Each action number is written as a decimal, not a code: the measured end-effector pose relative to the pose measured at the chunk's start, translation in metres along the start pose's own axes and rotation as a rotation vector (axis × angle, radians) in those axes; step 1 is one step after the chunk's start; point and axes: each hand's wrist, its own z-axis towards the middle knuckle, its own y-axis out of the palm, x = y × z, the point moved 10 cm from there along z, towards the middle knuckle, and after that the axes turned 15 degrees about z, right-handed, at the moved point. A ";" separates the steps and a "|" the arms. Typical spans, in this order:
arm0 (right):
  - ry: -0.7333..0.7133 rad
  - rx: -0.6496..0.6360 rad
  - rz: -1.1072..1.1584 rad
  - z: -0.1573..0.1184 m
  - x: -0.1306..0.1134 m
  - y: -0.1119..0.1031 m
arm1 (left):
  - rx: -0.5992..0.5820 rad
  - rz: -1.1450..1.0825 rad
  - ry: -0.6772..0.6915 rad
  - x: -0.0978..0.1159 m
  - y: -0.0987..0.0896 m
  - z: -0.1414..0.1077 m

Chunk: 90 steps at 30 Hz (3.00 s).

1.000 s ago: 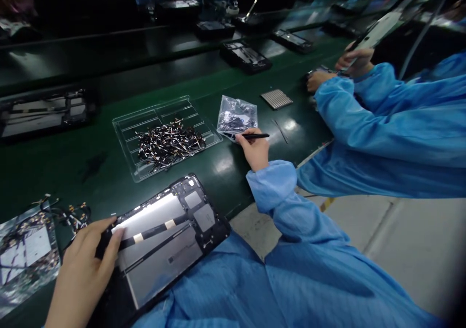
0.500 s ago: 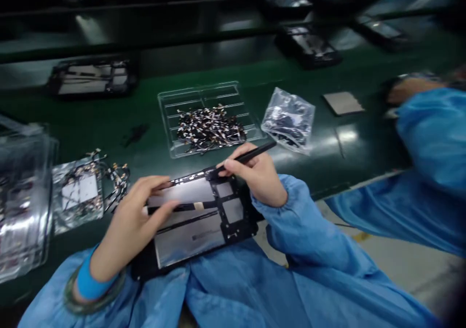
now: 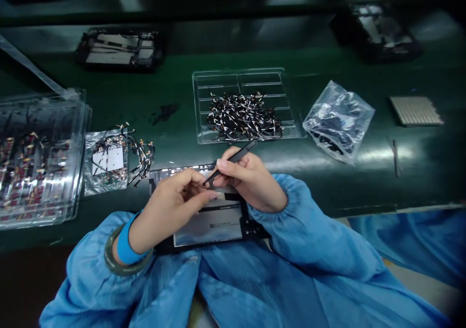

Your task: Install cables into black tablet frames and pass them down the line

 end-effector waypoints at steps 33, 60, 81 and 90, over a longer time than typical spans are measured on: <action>-0.602 0.177 -0.808 -0.004 -0.049 -0.015 | 0.581 0.321 -0.357 -0.081 -0.107 -0.070; -0.404 0.319 -0.573 -0.004 -0.044 -0.037 | 1.081 0.227 -0.498 -0.130 -0.258 -0.099; -0.524 -0.128 -1.175 -0.011 -0.044 0.054 | -0.056 -0.382 -0.112 -0.018 -0.005 -0.007; -0.712 -0.333 -1.590 -0.037 -0.023 0.072 | 0.121 -0.144 -0.107 -0.021 -0.018 -0.008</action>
